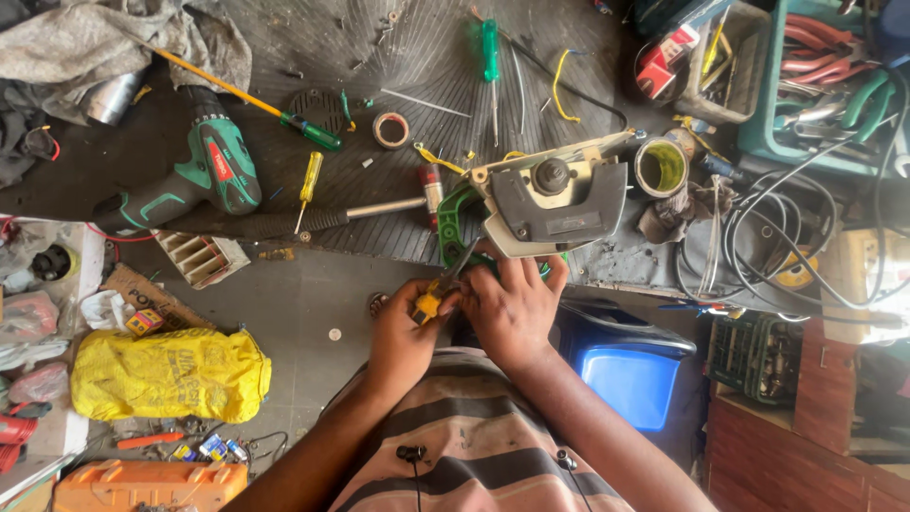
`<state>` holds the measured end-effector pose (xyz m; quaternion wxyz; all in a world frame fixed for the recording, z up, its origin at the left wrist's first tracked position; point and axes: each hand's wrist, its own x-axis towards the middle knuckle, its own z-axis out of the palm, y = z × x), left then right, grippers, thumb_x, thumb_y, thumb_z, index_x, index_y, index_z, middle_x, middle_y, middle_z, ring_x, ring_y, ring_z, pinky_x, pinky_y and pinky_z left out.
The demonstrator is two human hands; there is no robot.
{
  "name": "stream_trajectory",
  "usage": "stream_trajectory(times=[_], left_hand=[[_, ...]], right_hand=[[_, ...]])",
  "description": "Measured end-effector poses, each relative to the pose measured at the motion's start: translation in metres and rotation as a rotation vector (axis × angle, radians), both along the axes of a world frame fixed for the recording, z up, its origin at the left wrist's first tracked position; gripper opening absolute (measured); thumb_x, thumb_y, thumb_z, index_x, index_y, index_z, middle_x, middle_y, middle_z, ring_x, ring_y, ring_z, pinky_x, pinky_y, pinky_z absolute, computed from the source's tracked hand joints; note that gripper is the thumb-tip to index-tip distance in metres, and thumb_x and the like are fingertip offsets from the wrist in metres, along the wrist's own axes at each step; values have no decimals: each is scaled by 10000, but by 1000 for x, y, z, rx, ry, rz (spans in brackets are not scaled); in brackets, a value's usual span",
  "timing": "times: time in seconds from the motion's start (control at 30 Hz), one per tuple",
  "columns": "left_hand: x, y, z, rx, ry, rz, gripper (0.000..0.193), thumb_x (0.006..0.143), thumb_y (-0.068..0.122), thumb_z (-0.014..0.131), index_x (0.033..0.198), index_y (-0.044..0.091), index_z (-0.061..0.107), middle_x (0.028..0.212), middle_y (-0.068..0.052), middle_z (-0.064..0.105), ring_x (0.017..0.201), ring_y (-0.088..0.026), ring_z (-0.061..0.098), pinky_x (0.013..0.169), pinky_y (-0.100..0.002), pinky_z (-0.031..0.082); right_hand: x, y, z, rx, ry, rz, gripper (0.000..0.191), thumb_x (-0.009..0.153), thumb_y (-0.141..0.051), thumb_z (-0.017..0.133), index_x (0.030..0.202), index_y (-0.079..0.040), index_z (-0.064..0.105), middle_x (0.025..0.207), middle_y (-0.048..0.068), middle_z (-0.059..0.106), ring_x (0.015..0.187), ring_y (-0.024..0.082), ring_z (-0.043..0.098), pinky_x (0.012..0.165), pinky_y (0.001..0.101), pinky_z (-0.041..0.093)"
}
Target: The person disassembles a green angle grinder on a cluttered workbench, unscrewing the handle housing with a screwdriver, separating the plastic casing halves, and manipulating internal wires and small components by hand and with pliers.
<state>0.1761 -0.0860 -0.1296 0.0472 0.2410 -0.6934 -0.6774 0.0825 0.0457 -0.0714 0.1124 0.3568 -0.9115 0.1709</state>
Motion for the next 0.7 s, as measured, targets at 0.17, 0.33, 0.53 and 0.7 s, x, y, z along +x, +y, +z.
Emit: stream_trajectory(times=[0.17, 0.33, 0.53, 0.7], left_hand=[[-1, 6, 2, 197, 77, 50, 175, 930, 49, 688, 1099, 31, 648, 1007, -58, 743, 933, -114, 692, 844, -273, 541], [-12, 3, 11, -148, -91, -25, 205, 880, 81, 769, 1061, 38, 681, 917, -51, 743, 842, -121, 668, 833, -286, 500], [-5, 6, 8, 324, 37, 6, 215, 895, -20, 658, 1104, 28, 633, 969, 10, 668, 900, -72, 614, 820, -222, 488], [-7, 4, 10, 551, 12, 38, 217, 913, -42, 652, 1119, 18, 619, 908, 24, 584, 812, -72, 522, 719, -226, 418]], right_hand=[[-2, 0, 1, -13, 7, 28, 243, 762, -357, 812, 916, -204, 703, 1214, 21, 614, 1086, 245, 593, 1051, 568, 302], [-8, -3, 8, -81, 97, 46, 229, 717, -355, 741, 890, -213, 689, 1269, 86, 639, 1112, 269, 600, 990, 534, 328], [-5, -3, 13, -27, 56, 35, 220, 719, -328, 750, 878, -193, 682, 1214, 43, 645, 1103, 253, 603, 968, 540, 335], [-6, -5, 19, -8, 39, 28, 244, 716, -324, 762, 911, -190, 699, 1181, 41, 636, 1078, 248, 599, 978, 552, 333]])
